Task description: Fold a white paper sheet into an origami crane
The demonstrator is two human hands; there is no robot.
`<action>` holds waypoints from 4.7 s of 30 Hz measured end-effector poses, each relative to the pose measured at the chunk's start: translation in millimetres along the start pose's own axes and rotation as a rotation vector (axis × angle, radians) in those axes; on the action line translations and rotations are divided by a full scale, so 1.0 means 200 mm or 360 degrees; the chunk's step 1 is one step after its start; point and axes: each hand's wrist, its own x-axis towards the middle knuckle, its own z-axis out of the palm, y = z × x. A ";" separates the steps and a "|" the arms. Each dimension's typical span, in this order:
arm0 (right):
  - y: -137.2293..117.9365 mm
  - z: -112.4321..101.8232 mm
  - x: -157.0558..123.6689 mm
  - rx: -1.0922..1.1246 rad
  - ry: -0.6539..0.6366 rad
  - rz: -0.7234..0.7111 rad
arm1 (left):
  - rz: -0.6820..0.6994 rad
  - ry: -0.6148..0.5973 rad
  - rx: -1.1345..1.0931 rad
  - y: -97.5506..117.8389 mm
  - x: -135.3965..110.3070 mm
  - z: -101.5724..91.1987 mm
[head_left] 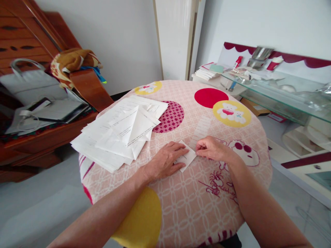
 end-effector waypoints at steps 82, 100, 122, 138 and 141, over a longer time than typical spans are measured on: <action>-0.03 0.19 0.08 0.0264 0.0452 -0.0216 | -0.0596 0.0540 -0.0785 -0.11 -0.06 -0.17; -0.08 0.16 0.06 0.0909 0.0350 0.0031 | -0.0288 0.0214 -0.0405 -0.02 -0.02 -0.04; -0.07 0.18 0.07 0.1008 0.0250 -0.0138 | -0.0431 0.0187 -0.0428 -0.07 -0.05 -0.11; -0.10 0.20 0.07 0.0069 0.0401 -0.0556 | -0.0489 0.0235 -0.0334 -0.14 -0.06 -0.08; -0.11 0.22 0.07 0.0074 0.0397 -0.0617 | -0.0483 0.0249 -0.0338 -0.15 -0.06 -0.08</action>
